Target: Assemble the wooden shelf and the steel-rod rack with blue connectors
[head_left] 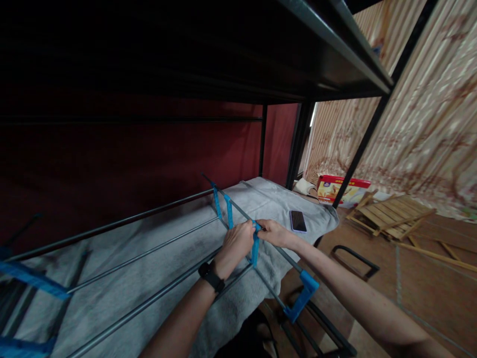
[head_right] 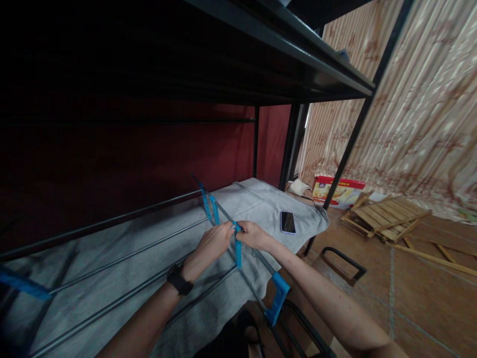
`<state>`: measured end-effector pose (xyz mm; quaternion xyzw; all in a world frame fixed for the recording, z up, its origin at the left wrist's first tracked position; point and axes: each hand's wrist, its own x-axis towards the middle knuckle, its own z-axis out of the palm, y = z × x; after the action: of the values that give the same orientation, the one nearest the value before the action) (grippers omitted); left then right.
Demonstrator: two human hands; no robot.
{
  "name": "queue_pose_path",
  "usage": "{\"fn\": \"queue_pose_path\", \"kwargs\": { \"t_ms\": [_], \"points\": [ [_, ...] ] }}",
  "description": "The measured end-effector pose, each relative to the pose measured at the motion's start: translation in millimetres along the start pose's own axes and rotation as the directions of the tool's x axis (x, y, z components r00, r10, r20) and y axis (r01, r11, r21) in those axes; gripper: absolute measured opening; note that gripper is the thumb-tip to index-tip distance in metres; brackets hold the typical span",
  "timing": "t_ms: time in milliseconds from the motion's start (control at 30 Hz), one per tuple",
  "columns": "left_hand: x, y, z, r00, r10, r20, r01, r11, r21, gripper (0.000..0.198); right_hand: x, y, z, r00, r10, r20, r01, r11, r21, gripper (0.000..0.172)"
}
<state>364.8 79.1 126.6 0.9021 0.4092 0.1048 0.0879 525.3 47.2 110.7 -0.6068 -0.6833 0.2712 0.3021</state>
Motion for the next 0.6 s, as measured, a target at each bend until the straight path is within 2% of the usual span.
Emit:
{"fn": "queue_pose_path", "kwargs": {
  "t_ms": [200,433,600],
  "points": [
    [-1.8,1.8,1.2,1.000,0.012,-0.012,-0.012,1.000,0.006,0.032,-1.4,6.2,3.0,0.998,-0.063,-0.016,0.064,0.996,0.064,0.019],
    [-6.5,1.2,4.8,0.999,0.001,0.032,0.000,1.000,-0.017,0.032,-2.7,10.5,6.4,0.999,-0.039,-0.023,0.042,0.993,0.114,0.016],
    [-7.3,-2.7,17.2,0.999,0.030,0.014,-0.030,0.999,-0.016,0.028,-3.5,11.9,8.4,0.998,-0.047,-0.038,0.052,0.989,0.137,0.016]
  ]
}}
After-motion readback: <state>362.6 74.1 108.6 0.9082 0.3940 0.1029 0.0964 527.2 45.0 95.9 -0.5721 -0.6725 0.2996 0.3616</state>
